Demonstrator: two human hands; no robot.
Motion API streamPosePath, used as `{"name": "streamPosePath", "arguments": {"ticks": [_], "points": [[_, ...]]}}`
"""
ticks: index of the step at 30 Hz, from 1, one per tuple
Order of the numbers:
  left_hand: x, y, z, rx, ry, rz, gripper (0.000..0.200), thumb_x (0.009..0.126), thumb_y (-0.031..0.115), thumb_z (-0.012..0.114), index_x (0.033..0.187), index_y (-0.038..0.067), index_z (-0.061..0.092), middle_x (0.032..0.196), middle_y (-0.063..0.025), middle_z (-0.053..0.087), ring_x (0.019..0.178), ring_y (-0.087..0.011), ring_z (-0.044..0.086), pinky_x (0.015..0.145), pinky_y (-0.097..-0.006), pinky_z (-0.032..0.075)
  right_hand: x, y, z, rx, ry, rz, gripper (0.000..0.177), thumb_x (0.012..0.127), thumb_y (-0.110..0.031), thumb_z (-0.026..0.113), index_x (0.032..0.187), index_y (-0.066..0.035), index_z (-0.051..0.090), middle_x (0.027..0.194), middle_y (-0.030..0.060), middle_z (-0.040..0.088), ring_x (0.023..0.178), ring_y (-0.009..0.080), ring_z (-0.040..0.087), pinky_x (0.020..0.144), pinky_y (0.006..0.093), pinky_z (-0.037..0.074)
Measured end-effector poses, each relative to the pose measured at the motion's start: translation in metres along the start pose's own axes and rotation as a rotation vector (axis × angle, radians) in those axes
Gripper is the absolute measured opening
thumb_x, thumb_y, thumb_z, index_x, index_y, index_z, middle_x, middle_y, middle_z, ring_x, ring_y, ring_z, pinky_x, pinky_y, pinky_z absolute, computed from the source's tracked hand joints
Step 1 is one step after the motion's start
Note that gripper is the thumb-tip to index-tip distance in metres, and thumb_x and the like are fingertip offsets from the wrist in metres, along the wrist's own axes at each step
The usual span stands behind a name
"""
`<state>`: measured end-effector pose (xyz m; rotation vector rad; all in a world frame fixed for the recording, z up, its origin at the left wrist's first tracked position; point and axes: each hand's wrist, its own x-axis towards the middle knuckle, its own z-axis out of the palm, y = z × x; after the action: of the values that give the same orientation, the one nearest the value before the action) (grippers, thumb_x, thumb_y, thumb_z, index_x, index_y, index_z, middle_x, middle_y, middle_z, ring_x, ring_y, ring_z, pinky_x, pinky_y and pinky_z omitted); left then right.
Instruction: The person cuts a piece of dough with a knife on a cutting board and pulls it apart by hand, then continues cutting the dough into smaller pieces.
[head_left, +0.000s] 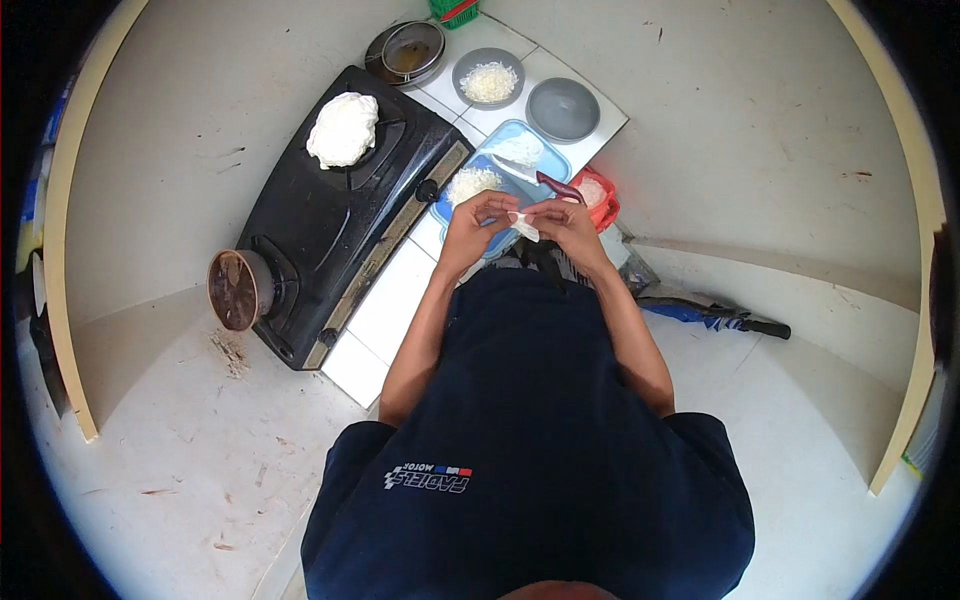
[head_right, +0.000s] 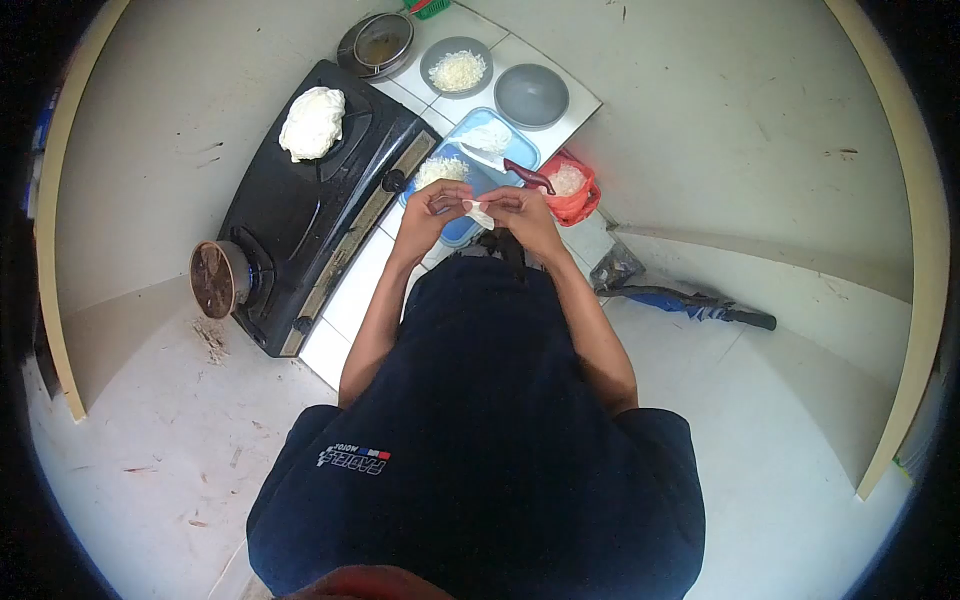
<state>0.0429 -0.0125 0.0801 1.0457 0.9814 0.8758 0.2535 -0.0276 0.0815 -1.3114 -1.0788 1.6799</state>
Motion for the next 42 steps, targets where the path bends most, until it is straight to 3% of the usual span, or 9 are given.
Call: {"name": "streamPosePath", "arguments": {"ticks": [6,8,13,20,28,33,35,42], "points": [[0.001,-0.001,0.000,0.093,0.018,0.014,0.025,0.094,0.000,0.072,0.119,-0.001,0.070,0.112,-0.0078,0.072,0.106,-0.0156,0.069,0.093,-0.0295,0.055,0.001,-0.002,0.003,0.005,0.030,-0.005,0.016,0.096,-0.011,0.074,0.107,0.001,0.076,0.092,0.0034,0.075,0.080,0.0061,0.065,0.071,0.0232,0.051],[0.001,-0.003,-0.001,0.142,0.021,0.030,0.023,0.095,0.002,0.072,0.118,-0.001,0.070,0.111,-0.0081,0.072,0.105,-0.0154,0.070,0.092,-0.0297,0.056,0.003,0.001,0.002,-0.055,0.020,-0.093,0.016,0.096,-0.009,0.074,0.108,0.002,0.076,0.094,0.0054,0.076,0.083,0.0076,0.068,0.074,0.0236,0.053],[0.001,-0.007,0.000,-0.024,-0.041,-0.070,0.015,0.102,0.008,0.067,0.111,-0.003,0.071,0.100,-0.0086,0.074,0.092,-0.0123,0.071,0.082,-0.0276,0.061,0.003,0.003,0.001,-0.072,0.043,-0.141,0.015,0.095,-0.006,0.074,0.107,0.003,0.075,0.097,0.0086,0.078,0.088,0.0105,0.071,0.079,0.0251,0.055],[-0.001,-0.005,0.000,0.034,-0.062,-0.138,0.015,0.102,0.009,0.066,0.112,-0.001,0.071,0.102,-0.0074,0.074,0.096,-0.0135,0.071,0.086,-0.0275,0.061,-0.003,-0.006,0.004,-0.241,0.067,-0.140,0.012,0.094,-0.005,0.074,0.104,0.002,0.076,0.093,0.0087,0.078,0.085,0.0106,0.071,0.078,0.0261,0.055],[-0.003,0.001,0.005,-0.232,0.008,-0.303,0.015,0.099,0.001,0.066,0.113,-0.004,0.070,0.108,-0.0134,0.074,0.100,-0.0181,0.072,0.092,-0.0293,0.061,-0.004,-0.009,0.002,-0.264,0.070,-0.182,0.012,0.092,-0.007,0.076,0.102,0.001,0.076,0.087,0.0088,0.077,0.079,0.0097,0.070,0.072,0.0264,0.055],[-0.001,-0.011,0.001,-0.248,0.005,-0.236,0.015,0.099,0.000,0.066,0.113,-0.004,0.070,0.108,-0.0133,0.074,0.100,-0.0180,0.073,0.094,-0.0298,0.061,-0.004,-0.008,0.001,-0.323,0.028,-0.169,0.012,0.094,-0.008,0.076,0.102,0.000,0.077,0.088,0.0086,0.077,0.079,0.0093,0.069,0.070,0.0266,0.054],[0.000,-0.011,0.001,-0.250,0.011,-0.221,0.015,0.098,-0.001,0.067,0.113,-0.004,0.070,0.108,-0.0130,0.074,0.099,-0.0176,0.073,0.094,-0.0300,0.060,-0.004,-0.004,0.003,-0.213,0.041,-0.243,0.014,0.096,-0.011,0.075,0.105,0.000,0.076,0.091,0.0076,0.077,0.080,0.0097,0.070,0.071,0.0264,0.055],[0.003,-0.003,0.007,-0.009,0.030,-0.034,0.019,0.096,-0.002,0.069,0.115,-0.006,0.070,0.104,-0.0112,0.075,0.096,-0.0159,0.072,0.088,-0.0287,0.060,-0.002,0.007,0.005,-0.064,0.093,-0.194,0.020,0.099,-0.012,0.072,0.111,0.003,0.074,0.094,0.0073,0.076,0.083,0.0101,0.070,0.077,0.0259,0.057]]}}
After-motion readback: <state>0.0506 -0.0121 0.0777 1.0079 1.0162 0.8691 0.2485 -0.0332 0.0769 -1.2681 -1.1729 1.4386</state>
